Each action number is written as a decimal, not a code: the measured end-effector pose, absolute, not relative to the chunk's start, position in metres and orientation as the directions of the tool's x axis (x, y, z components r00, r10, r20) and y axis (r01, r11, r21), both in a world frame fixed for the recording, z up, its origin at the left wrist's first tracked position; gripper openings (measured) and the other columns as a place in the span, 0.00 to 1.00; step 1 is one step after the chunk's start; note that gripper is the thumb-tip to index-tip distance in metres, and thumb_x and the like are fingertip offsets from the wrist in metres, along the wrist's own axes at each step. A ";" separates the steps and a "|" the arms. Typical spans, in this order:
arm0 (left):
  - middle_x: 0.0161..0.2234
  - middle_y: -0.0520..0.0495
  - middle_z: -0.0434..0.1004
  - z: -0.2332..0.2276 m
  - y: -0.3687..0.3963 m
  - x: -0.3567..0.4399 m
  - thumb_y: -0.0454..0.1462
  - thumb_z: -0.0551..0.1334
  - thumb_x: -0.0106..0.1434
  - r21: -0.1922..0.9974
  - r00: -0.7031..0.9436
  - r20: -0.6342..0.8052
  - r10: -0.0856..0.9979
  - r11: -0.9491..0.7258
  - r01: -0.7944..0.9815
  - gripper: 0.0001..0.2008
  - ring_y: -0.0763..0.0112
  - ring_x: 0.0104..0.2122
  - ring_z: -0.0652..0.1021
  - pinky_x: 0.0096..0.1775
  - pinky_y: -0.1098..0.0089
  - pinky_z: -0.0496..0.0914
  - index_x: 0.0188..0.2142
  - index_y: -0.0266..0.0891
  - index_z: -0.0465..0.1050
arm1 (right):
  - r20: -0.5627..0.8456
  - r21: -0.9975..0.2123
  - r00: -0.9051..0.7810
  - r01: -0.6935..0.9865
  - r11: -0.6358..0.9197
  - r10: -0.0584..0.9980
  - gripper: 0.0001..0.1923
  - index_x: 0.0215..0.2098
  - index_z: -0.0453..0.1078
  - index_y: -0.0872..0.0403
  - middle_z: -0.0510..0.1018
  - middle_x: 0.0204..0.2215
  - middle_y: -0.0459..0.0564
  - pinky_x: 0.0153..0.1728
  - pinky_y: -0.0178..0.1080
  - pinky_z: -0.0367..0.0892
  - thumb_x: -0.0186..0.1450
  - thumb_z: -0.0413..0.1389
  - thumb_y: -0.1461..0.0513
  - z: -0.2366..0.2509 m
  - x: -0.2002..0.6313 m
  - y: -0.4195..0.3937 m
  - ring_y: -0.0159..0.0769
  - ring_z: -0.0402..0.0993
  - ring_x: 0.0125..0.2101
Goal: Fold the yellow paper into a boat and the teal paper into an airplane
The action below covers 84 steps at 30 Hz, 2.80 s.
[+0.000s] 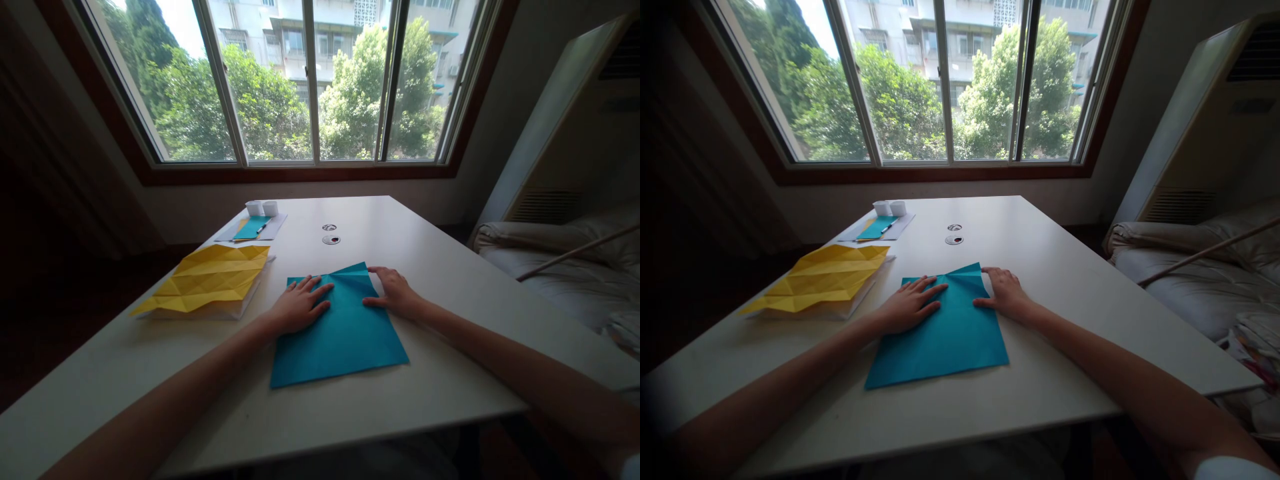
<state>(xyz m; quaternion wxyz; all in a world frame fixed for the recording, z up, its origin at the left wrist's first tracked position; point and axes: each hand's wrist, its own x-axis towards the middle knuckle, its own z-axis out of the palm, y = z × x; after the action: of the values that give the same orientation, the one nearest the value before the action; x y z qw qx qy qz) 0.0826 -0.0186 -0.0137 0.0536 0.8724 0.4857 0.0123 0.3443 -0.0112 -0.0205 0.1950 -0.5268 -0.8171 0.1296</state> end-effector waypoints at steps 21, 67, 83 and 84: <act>0.62 0.49 0.47 -0.019 -0.018 0.083 0.54 0.40 0.64 0.117 0.533 0.003 0.846 -0.530 0.840 0.26 0.55 0.60 0.51 0.56 0.51 0.50 0.60 0.56 0.48 | 0.241 -0.154 -0.826 0.485 0.861 0.509 0.17 0.51 0.66 0.50 0.70 0.49 0.51 0.50 0.45 0.59 0.67 0.43 0.57 -0.016 0.345 -0.014 0.40 0.63 0.49; 0.61 0.45 0.50 -0.024 -0.016 0.076 0.53 0.41 0.64 0.112 0.509 0.050 0.859 -0.511 0.852 0.29 0.55 0.60 0.51 0.56 0.52 0.51 0.60 0.44 0.49 | 0.252 -0.022 -0.725 0.658 0.753 0.641 0.21 0.32 0.70 0.52 0.75 0.35 0.52 0.40 0.42 0.57 0.56 0.53 0.44 -0.006 0.282 0.066 0.42 0.67 0.39; 0.62 0.48 0.49 -0.023 -0.016 0.072 0.54 0.41 0.64 0.102 0.540 0.037 0.841 -0.541 0.835 0.26 0.54 0.60 0.52 0.55 0.50 0.51 0.60 0.56 0.49 | 0.272 -0.050 -0.733 0.636 0.770 0.623 0.34 0.53 0.61 0.47 0.68 0.46 0.56 0.43 0.49 0.58 0.54 0.49 0.39 -0.013 0.305 0.028 0.46 0.65 0.44; 0.62 0.49 0.48 -0.023 -0.016 0.072 0.54 0.41 0.64 0.105 0.541 0.035 0.841 -0.541 0.834 0.26 0.54 0.60 0.52 0.55 0.50 0.51 0.60 0.56 0.48 | 0.260 -0.043 -0.742 0.631 0.775 0.618 0.33 0.54 0.62 0.45 0.68 0.46 0.55 0.44 0.50 0.58 0.56 0.48 0.40 -0.013 0.307 0.026 0.46 0.65 0.44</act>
<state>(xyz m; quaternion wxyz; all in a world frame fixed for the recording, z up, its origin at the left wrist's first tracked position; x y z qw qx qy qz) 0.0724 -0.0159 -0.0227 0.0379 0.8769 0.4775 0.0405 0.3074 0.0257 -0.0134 0.1310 -0.3347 -0.9329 -0.0240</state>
